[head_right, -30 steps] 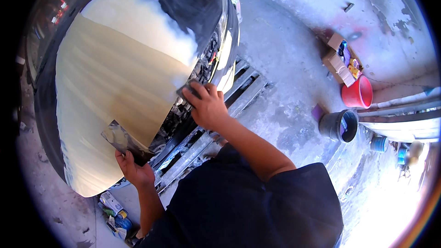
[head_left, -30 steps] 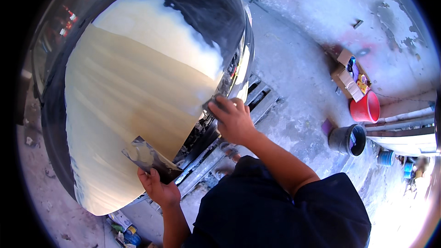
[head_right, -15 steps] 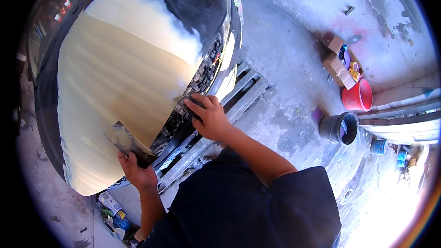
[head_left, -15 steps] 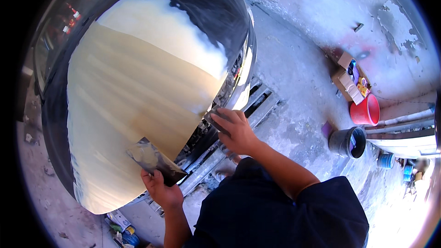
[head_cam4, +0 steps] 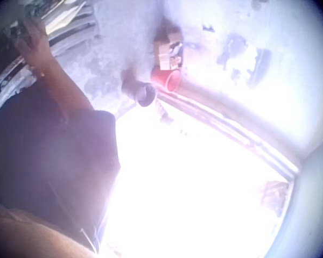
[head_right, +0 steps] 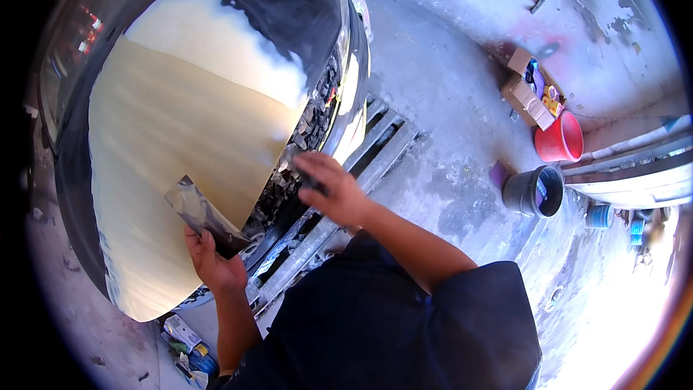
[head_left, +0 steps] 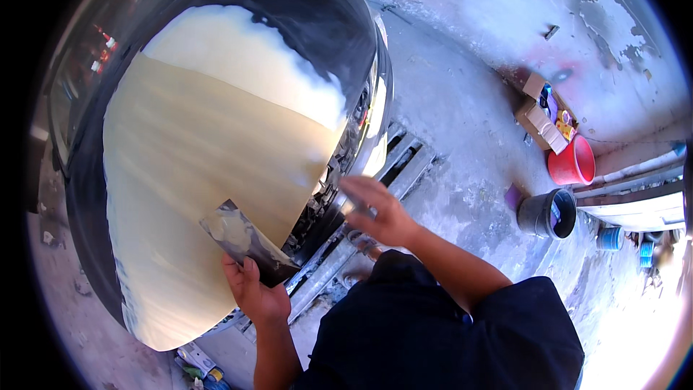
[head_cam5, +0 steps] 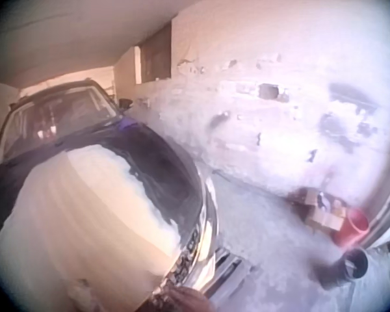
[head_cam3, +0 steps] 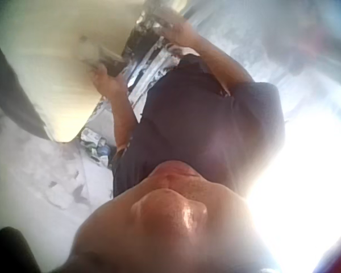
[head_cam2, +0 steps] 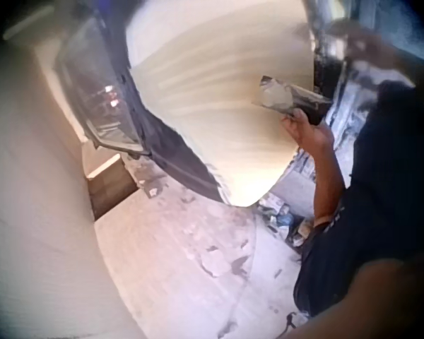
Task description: The person scoops body filler from a container onto a metal mixing board, then uses a putty knife to spread the filler across the car hood. The person repeatedly smooths the filler over the surface, working from the center outward.
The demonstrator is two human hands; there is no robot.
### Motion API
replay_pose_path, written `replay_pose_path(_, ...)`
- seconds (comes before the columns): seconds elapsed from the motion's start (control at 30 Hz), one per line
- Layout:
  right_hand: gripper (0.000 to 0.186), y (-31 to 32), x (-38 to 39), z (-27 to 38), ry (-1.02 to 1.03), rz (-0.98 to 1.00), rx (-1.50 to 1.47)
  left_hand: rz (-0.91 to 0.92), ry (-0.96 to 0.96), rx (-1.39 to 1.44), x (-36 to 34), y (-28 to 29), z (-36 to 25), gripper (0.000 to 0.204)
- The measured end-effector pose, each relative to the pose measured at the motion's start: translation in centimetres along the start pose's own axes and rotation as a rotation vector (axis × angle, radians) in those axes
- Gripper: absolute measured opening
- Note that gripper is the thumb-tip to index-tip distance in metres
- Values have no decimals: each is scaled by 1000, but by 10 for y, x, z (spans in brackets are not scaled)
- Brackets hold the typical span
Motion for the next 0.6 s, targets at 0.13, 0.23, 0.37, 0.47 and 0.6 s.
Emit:
replay_pose_path(0.13, 53, 28, -35, -48, -73, -342, 408, 21, 94, 2, 2, 9, 14, 40)
replay_pose_path(0.23, 52, 38, -60, -71, -24, -387, 533, 58, 138, -16, 4, 13, 17, 42)
replay_pose_path(0.37, 54, 25, -74, -85, 18, -346, 524, 46, 166, -9, 4, 13, 16, 41)
replay_pose_path(0.47, 56, -14, -43, -70, 86, -238, 524, 29, 187, -13, 3, 21, 17, 39)
replay_pose_path(0.6, 58, -30, -1, -50, 85, -159, 420, 8, 202, -22, 6, 26, 18, 39)
Point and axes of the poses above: each hand's wrist, its own x-axis away from the middle knuckle, its own y-axis out of the back of the hand, z = x × y, the point moved 6 cm from there along -x, towards the middle knuckle, and after that the axes turned 8 degrees about -z, right-handed, at the moved point
